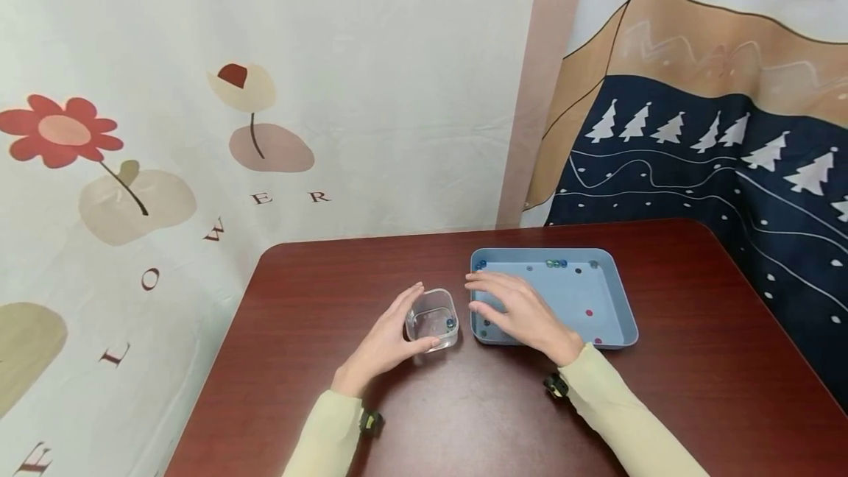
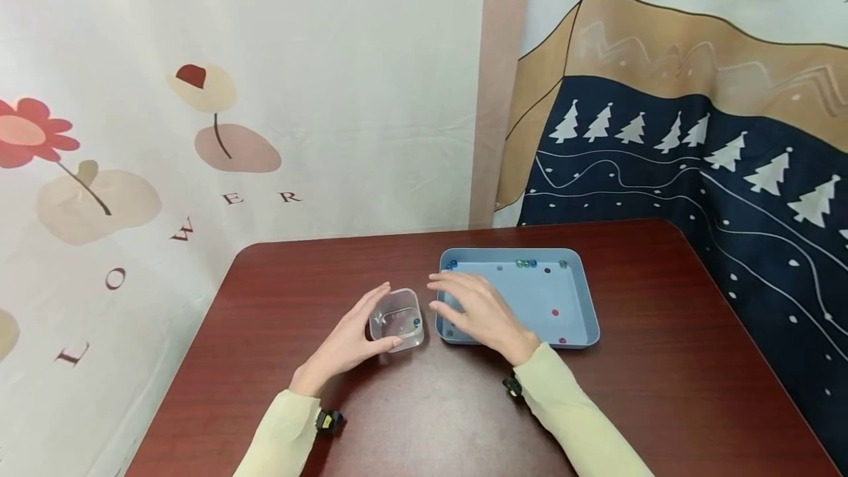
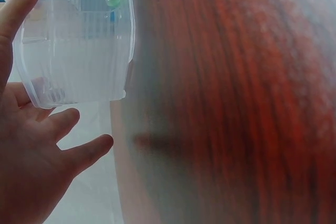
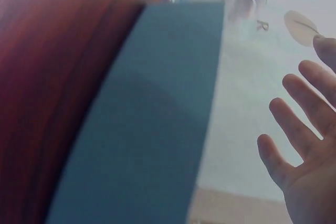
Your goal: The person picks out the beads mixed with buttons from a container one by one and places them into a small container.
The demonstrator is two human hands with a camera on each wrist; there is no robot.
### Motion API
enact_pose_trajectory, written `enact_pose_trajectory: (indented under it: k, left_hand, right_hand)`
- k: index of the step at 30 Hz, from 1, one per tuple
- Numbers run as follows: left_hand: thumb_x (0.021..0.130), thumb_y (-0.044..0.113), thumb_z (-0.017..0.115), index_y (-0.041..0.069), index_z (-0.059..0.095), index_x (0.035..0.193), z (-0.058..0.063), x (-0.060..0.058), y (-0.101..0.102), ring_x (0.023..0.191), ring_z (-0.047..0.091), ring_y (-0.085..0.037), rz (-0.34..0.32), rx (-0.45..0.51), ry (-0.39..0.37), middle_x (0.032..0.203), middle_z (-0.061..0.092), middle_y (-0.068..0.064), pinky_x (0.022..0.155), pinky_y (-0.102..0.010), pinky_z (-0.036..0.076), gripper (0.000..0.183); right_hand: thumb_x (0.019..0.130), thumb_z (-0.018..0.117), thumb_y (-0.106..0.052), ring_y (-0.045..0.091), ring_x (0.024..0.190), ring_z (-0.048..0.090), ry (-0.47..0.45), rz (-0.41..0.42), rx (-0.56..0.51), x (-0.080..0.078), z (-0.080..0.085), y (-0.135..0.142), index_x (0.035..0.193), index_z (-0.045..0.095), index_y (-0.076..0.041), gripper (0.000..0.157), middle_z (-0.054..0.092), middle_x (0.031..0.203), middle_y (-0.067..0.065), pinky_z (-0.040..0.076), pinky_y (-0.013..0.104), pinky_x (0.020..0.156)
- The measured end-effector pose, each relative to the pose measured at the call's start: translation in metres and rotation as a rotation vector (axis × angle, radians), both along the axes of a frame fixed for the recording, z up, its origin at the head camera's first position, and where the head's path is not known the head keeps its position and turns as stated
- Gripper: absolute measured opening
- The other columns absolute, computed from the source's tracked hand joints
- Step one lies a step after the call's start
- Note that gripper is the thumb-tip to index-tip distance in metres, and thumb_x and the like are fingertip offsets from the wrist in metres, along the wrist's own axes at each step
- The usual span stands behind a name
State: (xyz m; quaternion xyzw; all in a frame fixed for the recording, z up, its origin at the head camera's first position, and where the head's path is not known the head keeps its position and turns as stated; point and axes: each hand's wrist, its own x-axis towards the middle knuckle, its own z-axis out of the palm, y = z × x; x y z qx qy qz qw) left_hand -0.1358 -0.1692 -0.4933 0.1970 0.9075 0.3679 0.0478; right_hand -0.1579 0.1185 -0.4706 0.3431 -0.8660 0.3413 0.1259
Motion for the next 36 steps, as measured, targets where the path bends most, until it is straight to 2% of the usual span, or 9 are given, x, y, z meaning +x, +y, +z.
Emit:
enact_pose_trajectory:
  k: [12,19,23,30,36]
  left_hand:
    - [0.084,0.044,0.086,0.009,0.036,0.161,-0.001,0.0,-0.001,0.147,0.04,-0.026,0.01,-0.01,0.004,0.166,0.034,-0.004,0.117,-0.051,0.037,0.098]
    - [0.084,0.044,0.086,0.01,0.036,0.161,-0.002,-0.002,0.0,0.147,0.04,-0.026,0.006,-0.009,0.006,0.166,0.034,-0.004,0.118,-0.05,0.036,0.098]
    - [0.084,0.043,0.086,0.009,0.036,0.161,-0.002,-0.002,0.0,0.148,0.04,-0.026,0.002,-0.005,0.009,0.166,0.034,-0.005,0.118,-0.05,0.036,0.098]
    - [0.084,0.043,0.086,0.009,0.036,0.161,-0.001,-0.002,0.001,0.148,0.039,-0.026,0.001,-0.003,0.006,0.166,0.034,-0.005,0.118,-0.049,0.035,0.098]
    - [0.084,0.044,0.086,0.01,0.036,0.161,-0.002,-0.002,0.0,0.148,0.039,-0.025,0.006,-0.008,0.001,0.166,0.034,-0.004,0.118,-0.05,0.036,0.098]
  right_hand:
    - [0.1,0.07,-0.033,0.03,0.143,0.047,-0.023,-0.167,0.04,0.005,0.01,0.065,0.141,0.065,-0.013,0.046,0.059,0.148,0.006,0.035,0.064,0.113]
    - [0.095,0.075,-0.029,0.036,0.144,0.043,0.011,-0.295,0.096,0.001,0.003,0.104,0.138,0.067,-0.008,0.048,0.061,0.144,0.011,0.03,0.069,0.112]
    - [0.095,0.075,-0.03,0.04,0.142,0.043,0.003,-0.354,0.122,-0.002,-0.001,0.124,0.137,0.067,-0.007,0.048,0.063,0.141,0.016,0.029,0.072,0.11]
    - [0.097,0.072,-0.032,0.045,0.139,0.043,-0.036,-0.418,0.198,-0.008,-0.009,0.149,0.133,0.068,-0.005,0.046,0.064,0.137,0.021,0.03,0.075,0.107]
    - [0.097,0.073,-0.031,0.048,0.138,0.043,-0.061,-0.43,0.234,-0.015,-0.013,0.16,0.133,0.068,-0.003,0.046,0.063,0.137,0.024,0.03,0.077,0.105]
